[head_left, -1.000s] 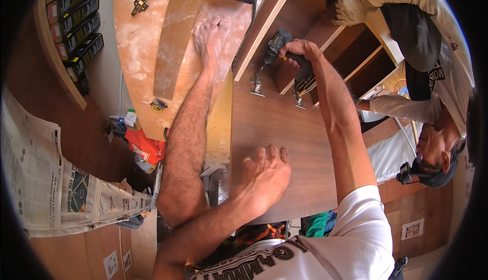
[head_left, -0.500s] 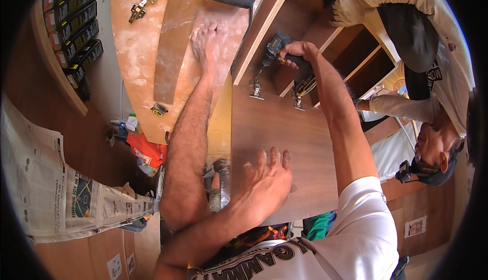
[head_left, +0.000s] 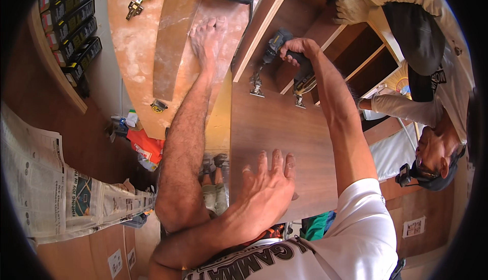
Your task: The person assembles a wooden cabinet with two other people. They position a wooden panel onto the cabinet frame, align it, and secure it using a power drill. The team works together to hold the panel and assist with the assembly process.
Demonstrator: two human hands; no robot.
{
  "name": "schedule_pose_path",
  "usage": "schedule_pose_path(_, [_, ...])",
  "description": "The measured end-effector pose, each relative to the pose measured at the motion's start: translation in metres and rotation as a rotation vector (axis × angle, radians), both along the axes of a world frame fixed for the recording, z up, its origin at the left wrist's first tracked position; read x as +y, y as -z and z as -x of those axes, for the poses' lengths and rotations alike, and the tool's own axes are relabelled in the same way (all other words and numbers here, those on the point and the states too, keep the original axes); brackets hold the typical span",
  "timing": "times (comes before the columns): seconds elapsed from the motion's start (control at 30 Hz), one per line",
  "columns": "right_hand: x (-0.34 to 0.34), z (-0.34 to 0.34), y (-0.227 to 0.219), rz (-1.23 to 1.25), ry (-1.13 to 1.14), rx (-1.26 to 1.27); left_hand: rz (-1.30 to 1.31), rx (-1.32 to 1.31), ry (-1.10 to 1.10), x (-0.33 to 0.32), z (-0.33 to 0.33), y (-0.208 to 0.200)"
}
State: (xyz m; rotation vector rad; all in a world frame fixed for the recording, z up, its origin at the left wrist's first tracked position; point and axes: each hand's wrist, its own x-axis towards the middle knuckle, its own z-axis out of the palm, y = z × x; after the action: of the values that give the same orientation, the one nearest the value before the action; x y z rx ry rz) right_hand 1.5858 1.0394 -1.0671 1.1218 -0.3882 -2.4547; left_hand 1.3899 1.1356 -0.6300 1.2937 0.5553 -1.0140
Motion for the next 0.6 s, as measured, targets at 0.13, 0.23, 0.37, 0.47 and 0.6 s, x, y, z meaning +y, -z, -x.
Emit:
schedule_pose_path(0.13, [0.004, -0.009, 0.001, 0.025, 0.008, -0.02, 0.063, 0.062, 0.102, -0.006, -0.003, -0.001])
schedule_pose_path(0.23, [-0.003, -0.006, 0.004, -0.001, -0.017, -0.013, 0.171, -0.006, 0.228, -0.022, 0.002, -0.017])
schedule_pose_path(0.37, [0.007, -0.001, -0.003, -0.016, -0.053, -0.025, 0.224, -0.149, 0.317, -0.069, 0.017, -0.034])
schedule_pose_path(0.47, [0.008, 0.0, -0.018, -0.135, -0.038, -0.103, 0.367, -0.066, 0.52, -0.089, 0.017, -0.041])
schedule_pose_path(0.6, [0.005, -0.009, -0.088, -0.264, -0.017, -0.274, 0.14, -0.132, 0.519, -0.115, 0.032, -0.049])
